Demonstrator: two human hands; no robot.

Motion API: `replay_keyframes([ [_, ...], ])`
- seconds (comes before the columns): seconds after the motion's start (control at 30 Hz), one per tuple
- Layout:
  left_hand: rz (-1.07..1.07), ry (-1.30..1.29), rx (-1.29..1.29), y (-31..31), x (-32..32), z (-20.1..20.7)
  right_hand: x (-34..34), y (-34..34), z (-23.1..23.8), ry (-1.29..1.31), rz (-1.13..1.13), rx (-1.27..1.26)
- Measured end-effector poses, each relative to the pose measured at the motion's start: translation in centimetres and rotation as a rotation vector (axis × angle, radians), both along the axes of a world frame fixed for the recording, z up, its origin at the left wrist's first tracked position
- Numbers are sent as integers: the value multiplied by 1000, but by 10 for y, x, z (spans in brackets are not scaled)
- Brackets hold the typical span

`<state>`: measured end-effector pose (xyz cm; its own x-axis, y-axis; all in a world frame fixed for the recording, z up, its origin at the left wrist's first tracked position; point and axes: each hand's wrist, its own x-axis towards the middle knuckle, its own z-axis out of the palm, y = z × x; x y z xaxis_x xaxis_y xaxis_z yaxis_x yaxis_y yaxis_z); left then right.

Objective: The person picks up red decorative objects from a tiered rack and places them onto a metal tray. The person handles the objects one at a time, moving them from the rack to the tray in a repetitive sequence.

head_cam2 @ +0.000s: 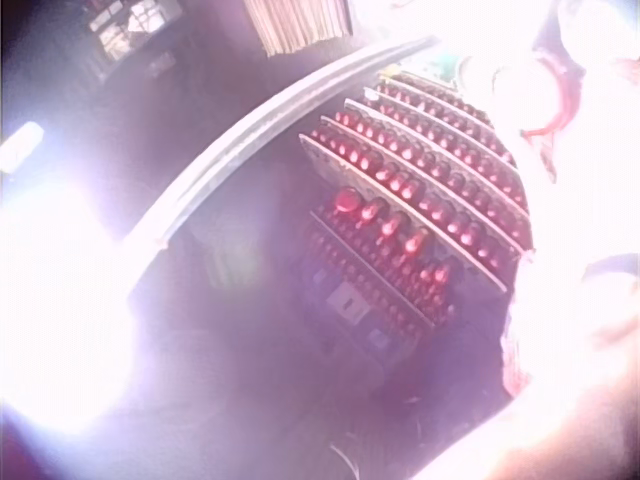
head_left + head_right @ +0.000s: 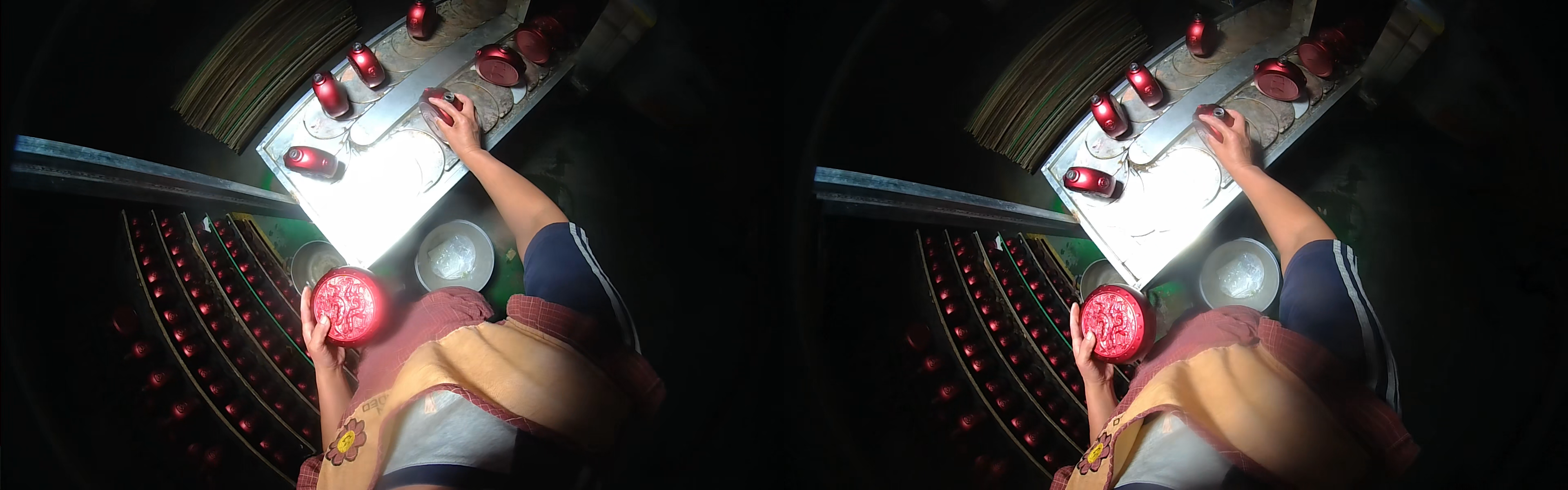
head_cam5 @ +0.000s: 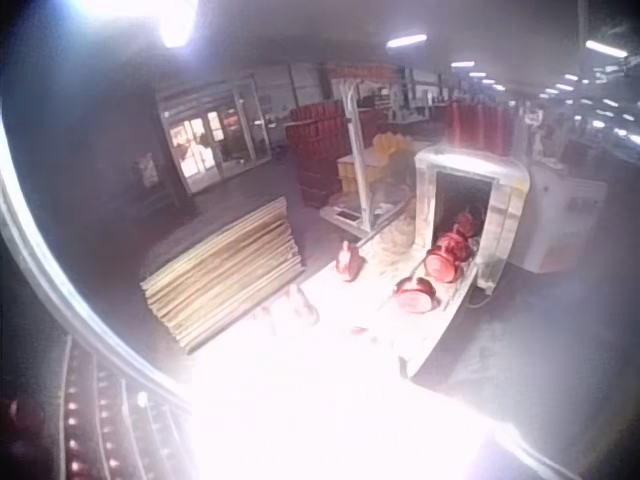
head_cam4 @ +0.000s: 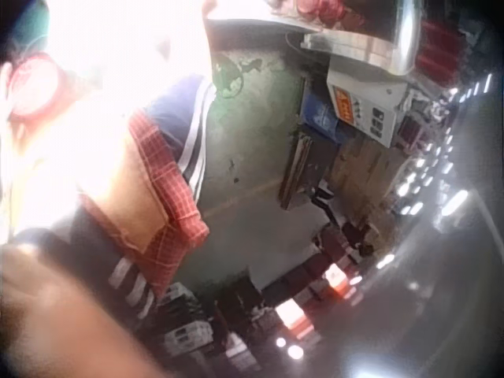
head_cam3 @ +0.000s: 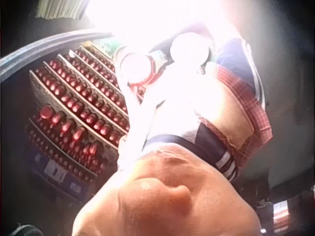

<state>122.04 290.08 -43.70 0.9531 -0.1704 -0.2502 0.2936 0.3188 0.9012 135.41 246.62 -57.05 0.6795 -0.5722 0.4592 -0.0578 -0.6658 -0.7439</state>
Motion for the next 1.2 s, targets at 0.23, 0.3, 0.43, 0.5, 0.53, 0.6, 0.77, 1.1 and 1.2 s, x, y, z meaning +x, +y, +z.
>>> replay_keyframes([
  [0.23,-139,-544,636,-79,113,-34,15,-33,-12,108,-151,-95],
  [0.3,-121,-676,719,-127,141,-41,5,-38,2,159,-59,-96],
  [0.43,-232,-740,920,-233,188,-56,-51,-16,23,-3,-27,44],
  [0.5,-233,-799,918,-260,201,-69,-96,15,28,-72,-40,140],
  [0.53,-255,-763,983,-274,202,-77,-122,27,30,-109,-100,158],
  [0.6,-292,-687,1151,-275,195,-93,-179,67,32,6,-130,370],
  [0.77,-331,-912,1166,-295,181,-111,-294,103,35,74,-452,524],
  [1.1,-447,-906,588,-289,136,-59,-313,142,70,-58,-529,536],
  [1.2,-687,-400,220,-240,70,-54,-288,176,77,-83,-332,549],
])
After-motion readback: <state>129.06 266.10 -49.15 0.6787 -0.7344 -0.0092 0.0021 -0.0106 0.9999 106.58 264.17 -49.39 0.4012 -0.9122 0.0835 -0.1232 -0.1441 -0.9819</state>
